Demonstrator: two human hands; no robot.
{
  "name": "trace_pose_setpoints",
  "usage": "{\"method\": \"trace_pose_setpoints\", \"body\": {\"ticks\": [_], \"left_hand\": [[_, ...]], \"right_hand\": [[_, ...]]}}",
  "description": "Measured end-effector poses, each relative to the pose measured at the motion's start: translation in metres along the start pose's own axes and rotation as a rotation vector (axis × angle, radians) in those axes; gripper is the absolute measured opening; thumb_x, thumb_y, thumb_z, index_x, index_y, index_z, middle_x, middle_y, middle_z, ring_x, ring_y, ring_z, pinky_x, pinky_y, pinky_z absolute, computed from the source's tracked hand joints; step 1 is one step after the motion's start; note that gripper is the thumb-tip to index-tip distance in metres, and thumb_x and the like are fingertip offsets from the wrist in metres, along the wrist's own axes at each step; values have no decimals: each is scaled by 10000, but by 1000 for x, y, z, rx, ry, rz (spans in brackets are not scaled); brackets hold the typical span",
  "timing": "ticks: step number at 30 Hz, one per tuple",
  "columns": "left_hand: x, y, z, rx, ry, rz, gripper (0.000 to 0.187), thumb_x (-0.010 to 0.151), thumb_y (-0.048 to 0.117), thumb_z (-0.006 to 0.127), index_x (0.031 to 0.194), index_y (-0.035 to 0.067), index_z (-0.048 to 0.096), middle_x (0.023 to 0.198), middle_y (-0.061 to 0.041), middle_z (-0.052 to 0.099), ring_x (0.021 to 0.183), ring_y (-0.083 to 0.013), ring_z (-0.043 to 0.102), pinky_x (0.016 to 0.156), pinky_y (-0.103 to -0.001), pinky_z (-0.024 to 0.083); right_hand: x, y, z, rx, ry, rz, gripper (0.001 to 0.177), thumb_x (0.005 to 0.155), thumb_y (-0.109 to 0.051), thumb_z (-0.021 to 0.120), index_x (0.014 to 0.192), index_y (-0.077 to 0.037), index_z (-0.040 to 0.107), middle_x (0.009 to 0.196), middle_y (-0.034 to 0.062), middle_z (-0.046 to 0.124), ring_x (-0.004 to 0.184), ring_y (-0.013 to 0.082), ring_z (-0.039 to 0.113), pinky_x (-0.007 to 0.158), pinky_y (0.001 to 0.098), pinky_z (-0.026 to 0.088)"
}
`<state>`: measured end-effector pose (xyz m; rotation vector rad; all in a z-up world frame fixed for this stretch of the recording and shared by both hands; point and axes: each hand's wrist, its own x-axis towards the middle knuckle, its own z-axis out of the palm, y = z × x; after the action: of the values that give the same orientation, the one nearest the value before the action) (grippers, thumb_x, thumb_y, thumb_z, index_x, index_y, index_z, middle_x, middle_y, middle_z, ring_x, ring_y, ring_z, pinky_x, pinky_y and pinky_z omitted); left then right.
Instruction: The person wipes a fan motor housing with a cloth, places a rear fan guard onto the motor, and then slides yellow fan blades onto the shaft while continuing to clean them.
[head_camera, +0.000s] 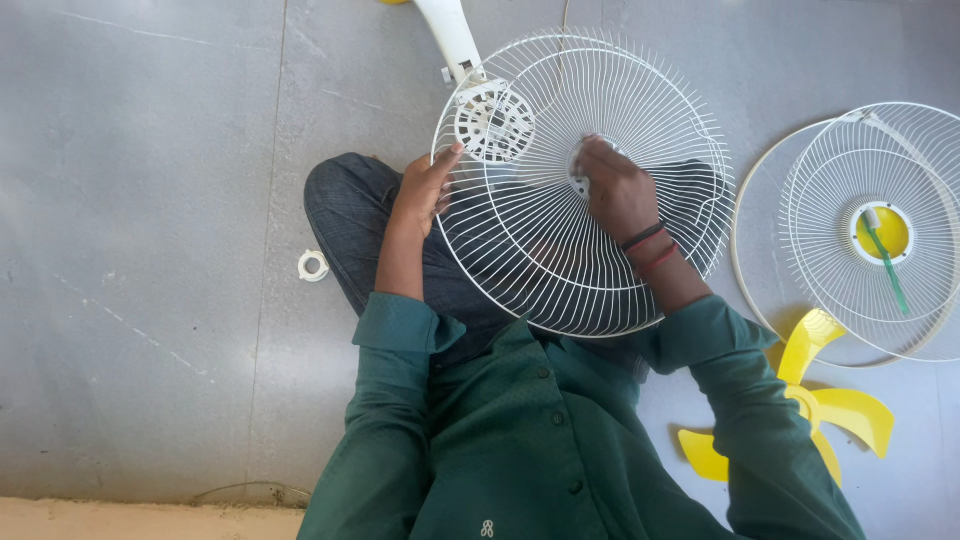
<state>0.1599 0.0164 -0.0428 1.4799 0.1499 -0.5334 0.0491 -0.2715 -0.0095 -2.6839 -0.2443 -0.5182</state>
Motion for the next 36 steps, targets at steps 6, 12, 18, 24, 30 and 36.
{"method": "trace_pose_setpoints", "body": {"ticks": [6,12,18,24,30,36], "left_hand": [[0,-2,2,10,-6,9,752,791,623,753,1086,-67,705,586,38,578,431,-17,519,353,-167,404],[-3,-2,3,32,-16,15,758,781,645,732,1088,-49,705,586,28,616,442,-24,567,361,-165,435],[-3,-4,2,36,-14,12,703,798,636,748,1043,-22,714,574,53,548,420,-12,488,352,-172,404],[-1,3,4,22,-25,13,602,791,626,755,930,41,713,562,79,499,411,-6,446,340,-170,362],[0,1,3,36,-25,17,612,795,642,761,900,45,675,576,78,493,423,-4,436,348,-171,365],[-2,0,4,41,-14,19,624,769,663,755,909,57,696,570,75,490,418,-9,433,345,-178,361]], "right_hand": [[1,13,-6,41,202,-236,267,913,78,608,1104,-74,719,1190,93,740,1045,251,747,886,359,632],[13,47,-30,860,319,292,252,987,143,541,1149,-8,661,1065,71,715,941,112,708,807,246,608],[9,44,-76,1075,371,348,292,1021,129,529,1259,-18,612,1004,64,647,758,79,580,608,175,455],[-10,29,-40,220,130,205,349,937,-76,681,1250,14,555,1339,204,573,1067,283,597,849,380,542],[-45,1,-53,-19,-74,90,472,944,-203,707,1341,39,625,1392,256,566,1282,444,550,1068,507,455],[-55,-1,-62,-88,-81,98,314,949,-46,588,1244,-70,693,1234,163,726,1112,331,687,912,425,575]]}}
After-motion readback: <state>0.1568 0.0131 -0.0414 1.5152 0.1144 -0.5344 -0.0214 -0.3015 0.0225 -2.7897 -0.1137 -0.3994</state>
